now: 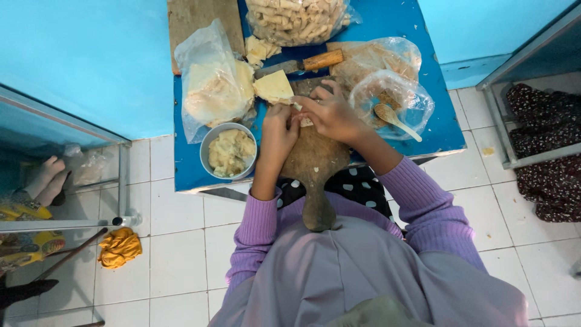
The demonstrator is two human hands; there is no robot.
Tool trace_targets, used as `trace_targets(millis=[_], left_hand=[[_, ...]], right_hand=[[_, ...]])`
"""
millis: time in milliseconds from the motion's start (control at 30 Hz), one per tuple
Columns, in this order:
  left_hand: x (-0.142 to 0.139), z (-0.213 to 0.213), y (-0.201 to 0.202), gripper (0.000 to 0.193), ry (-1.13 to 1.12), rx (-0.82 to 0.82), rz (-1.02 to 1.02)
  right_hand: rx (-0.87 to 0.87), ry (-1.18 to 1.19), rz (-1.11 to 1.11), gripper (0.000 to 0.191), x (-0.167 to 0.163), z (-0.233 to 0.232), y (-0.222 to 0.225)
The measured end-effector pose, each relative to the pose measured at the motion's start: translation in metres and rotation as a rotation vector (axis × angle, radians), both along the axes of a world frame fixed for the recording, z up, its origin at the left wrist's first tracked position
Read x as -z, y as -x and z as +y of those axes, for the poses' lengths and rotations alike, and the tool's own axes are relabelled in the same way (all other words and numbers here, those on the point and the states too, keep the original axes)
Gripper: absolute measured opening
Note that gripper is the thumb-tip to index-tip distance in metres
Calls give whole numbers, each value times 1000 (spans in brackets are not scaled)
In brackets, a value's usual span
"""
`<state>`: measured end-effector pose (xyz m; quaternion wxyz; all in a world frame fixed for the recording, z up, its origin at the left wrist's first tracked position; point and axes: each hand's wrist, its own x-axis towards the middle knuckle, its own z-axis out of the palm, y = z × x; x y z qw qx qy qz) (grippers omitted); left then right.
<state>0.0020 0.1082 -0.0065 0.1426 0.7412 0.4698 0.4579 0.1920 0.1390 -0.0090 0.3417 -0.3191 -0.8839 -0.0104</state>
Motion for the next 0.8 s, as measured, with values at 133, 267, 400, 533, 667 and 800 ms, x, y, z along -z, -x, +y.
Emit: trace_targets(millis=[133, 267, 400, 533, 667, 800], left_hand=[[2, 2, -2, 7, -65, -33, 59], [3, 2, -2, 8, -54, -61, 94], [2, 1, -1, 14, -76, -77, 78], [1, -1, 0, 14, -67, -84, 95], [2, -1, 0, 14, -44, -89, 114], [3, -2, -1, 22, -70, -97, 106]], right_hand=[[-21, 19, 89, 46, 2, 0, 0], [-12, 35, 53, 44, 3, 1, 1], [31, 71, -8, 40, 2, 1, 4], [20, -8, -16, 39, -1, -1, 7], [30, -15, 25, 38, -3, -4, 6], [44, 0, -21, 43, -3, -3, 8]])
